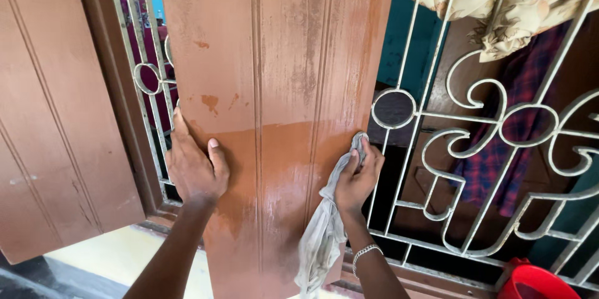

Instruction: The person wipes down wooden window shutters using a cloth dipped into a red bucket of liquid.

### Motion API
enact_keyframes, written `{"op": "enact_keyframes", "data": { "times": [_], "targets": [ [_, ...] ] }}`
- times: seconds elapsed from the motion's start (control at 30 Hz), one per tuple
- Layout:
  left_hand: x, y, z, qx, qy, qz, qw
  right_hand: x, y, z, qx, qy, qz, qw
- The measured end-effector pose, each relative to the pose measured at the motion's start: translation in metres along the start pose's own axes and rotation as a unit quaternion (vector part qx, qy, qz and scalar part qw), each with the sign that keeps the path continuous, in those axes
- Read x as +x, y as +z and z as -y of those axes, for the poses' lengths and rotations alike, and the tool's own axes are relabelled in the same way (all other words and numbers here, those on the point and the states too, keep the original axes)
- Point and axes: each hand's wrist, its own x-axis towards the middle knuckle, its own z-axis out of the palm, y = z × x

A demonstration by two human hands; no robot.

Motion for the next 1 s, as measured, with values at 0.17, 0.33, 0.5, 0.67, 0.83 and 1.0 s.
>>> {"op": "enact_keyframes", "data": {
  "times": [0.17,0.33,0.5,0.67,0.83,1.0],
  "targets": [
    [0.002,-0.001,-0.001,0.014,0.017,-0.007,1.0,-0.01,-0.02,-0.013,-0.058,-0.021,0.077,0.995],
    [0.001,0.0,-0.001,0.005,0.013,-0.01,1.0,-0.017,-0.072,-0.03,-0.196,0.04,0.339,0.919],
    [0.0,-0.005,-0.005,-0.005,-0.004,0.005,1.0,-0.002,-0.085,-0.039,-0.063,0.147,0.222,0.962],
    [0.004,-0.005,-0.007,-0.005,0.001,0.001,1.0,0.006,-0.054,-0.011,0.128,0.311,0.177,0.925],
    [-0.001,-0.005,-0.002,0.018,0.014,-0.012,1.0,-0.007,0.004,0.0,0.275,0.229,0.085,0.93],
    [0.001,-0.005,-0.005,0.011,-0.033,0.018,0.999,-0.018,0.013,0.0,0.295,0.277,0.035,0.914]
  ]
}}
